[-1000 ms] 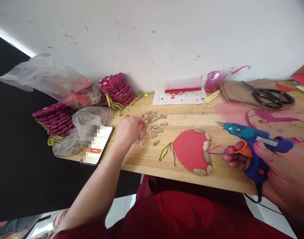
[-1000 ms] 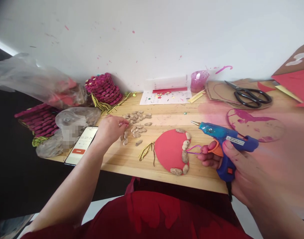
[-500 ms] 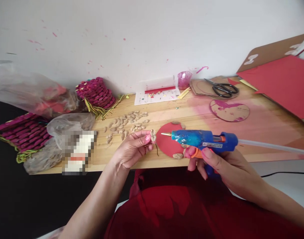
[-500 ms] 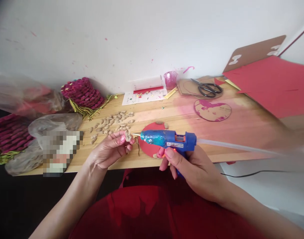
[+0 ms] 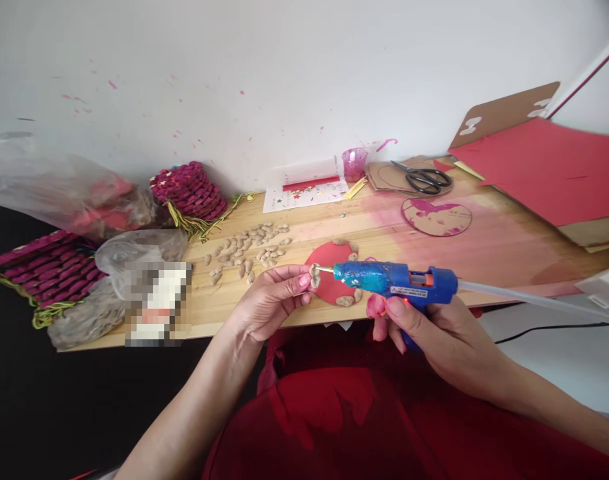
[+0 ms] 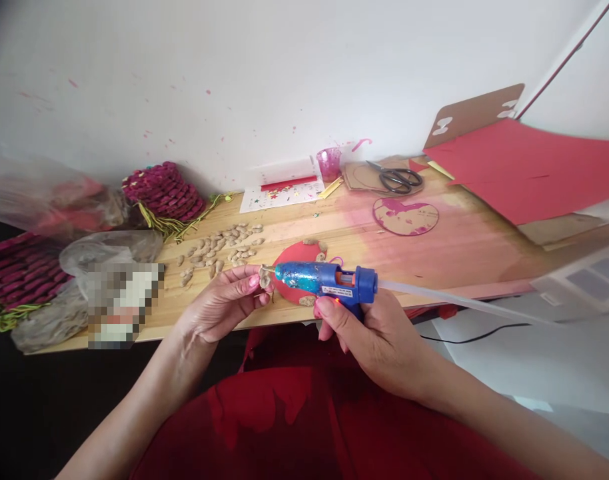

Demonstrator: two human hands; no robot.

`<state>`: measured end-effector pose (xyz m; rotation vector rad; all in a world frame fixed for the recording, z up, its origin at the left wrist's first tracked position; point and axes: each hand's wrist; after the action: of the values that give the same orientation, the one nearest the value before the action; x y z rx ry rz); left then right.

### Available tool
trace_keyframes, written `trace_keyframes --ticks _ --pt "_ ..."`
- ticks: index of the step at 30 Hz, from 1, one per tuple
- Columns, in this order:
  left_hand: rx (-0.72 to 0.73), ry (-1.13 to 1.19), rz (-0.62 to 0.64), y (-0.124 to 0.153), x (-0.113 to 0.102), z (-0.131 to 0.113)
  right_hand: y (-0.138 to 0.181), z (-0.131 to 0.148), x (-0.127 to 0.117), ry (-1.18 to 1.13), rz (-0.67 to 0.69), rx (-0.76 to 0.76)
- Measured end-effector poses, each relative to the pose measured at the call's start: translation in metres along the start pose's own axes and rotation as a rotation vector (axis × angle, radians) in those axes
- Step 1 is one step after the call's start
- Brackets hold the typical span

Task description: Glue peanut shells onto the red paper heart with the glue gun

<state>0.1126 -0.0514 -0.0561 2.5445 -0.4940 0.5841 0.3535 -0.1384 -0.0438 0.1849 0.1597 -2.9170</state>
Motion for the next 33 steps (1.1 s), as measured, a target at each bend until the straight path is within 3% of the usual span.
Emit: trace_keyframes --ticks 33 --pt "0.003 -0.002 -0.041 0.0062 -0.0047 0.0056 0.0021 -0.0079 0.0062 0.085 -0.040 -0.021"
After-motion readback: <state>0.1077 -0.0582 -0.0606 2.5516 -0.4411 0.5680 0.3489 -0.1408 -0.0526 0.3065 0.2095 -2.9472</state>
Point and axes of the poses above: each hand's wrist, its own y-axis away from the middle knuckle, its own x-axis out of the palm, z = x × y, and after that the axes turned 2 degrees about -x, right-handed
